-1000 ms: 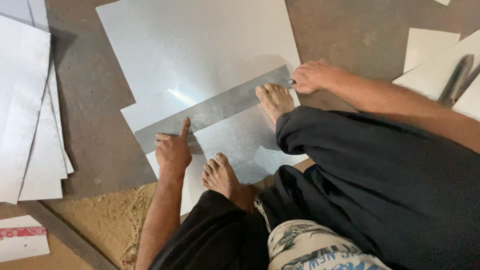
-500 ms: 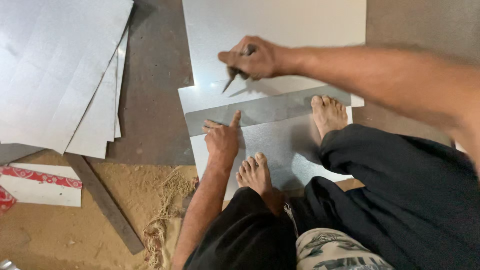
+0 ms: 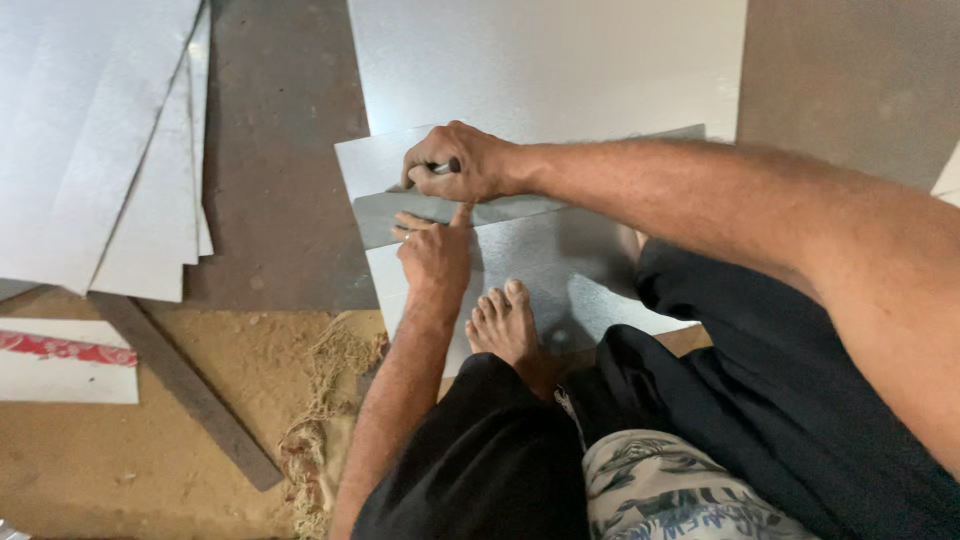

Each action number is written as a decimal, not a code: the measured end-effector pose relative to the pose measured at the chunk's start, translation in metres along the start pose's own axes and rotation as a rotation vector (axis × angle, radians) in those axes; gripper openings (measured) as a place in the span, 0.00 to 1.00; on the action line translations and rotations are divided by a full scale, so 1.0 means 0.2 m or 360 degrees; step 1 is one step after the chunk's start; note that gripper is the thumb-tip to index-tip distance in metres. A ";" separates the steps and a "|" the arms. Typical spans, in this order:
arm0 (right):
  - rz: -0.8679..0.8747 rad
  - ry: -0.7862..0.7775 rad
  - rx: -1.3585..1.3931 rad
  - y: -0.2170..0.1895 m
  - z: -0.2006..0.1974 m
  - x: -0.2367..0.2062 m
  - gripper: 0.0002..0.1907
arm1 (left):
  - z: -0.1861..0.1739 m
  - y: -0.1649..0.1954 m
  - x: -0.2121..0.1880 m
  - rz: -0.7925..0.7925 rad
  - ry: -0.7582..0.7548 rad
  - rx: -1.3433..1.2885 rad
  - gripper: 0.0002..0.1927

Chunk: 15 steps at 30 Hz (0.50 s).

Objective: The person sits on the floor, lays a long metal strip across a galvanized sheet as a straightedge, and scribes a line along it. They then bend the sheet over the strip and fold it back and forth to snap off a cut strip, repeating the marking and bending on further sheets.

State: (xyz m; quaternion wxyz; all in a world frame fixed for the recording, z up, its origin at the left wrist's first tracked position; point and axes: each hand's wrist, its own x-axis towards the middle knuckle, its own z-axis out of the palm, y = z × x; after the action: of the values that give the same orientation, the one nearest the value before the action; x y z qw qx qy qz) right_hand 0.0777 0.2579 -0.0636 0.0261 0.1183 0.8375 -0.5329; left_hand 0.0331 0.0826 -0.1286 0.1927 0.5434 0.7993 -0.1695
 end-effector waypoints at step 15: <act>0.1027 0.0729 -0.0152 0.58 -0.85 -1.90 0.16 | -0.22 0.04 -0.04 0.0132 -0.0251 0.0068 0.43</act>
State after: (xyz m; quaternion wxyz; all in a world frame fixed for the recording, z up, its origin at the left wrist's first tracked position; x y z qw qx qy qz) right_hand 0.4857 0.3928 -0.0280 0.0104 0.4898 0.7653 -0.4176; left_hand 0.0383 0.1007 -0.0860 0.2503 0.5649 0.7547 -0.2207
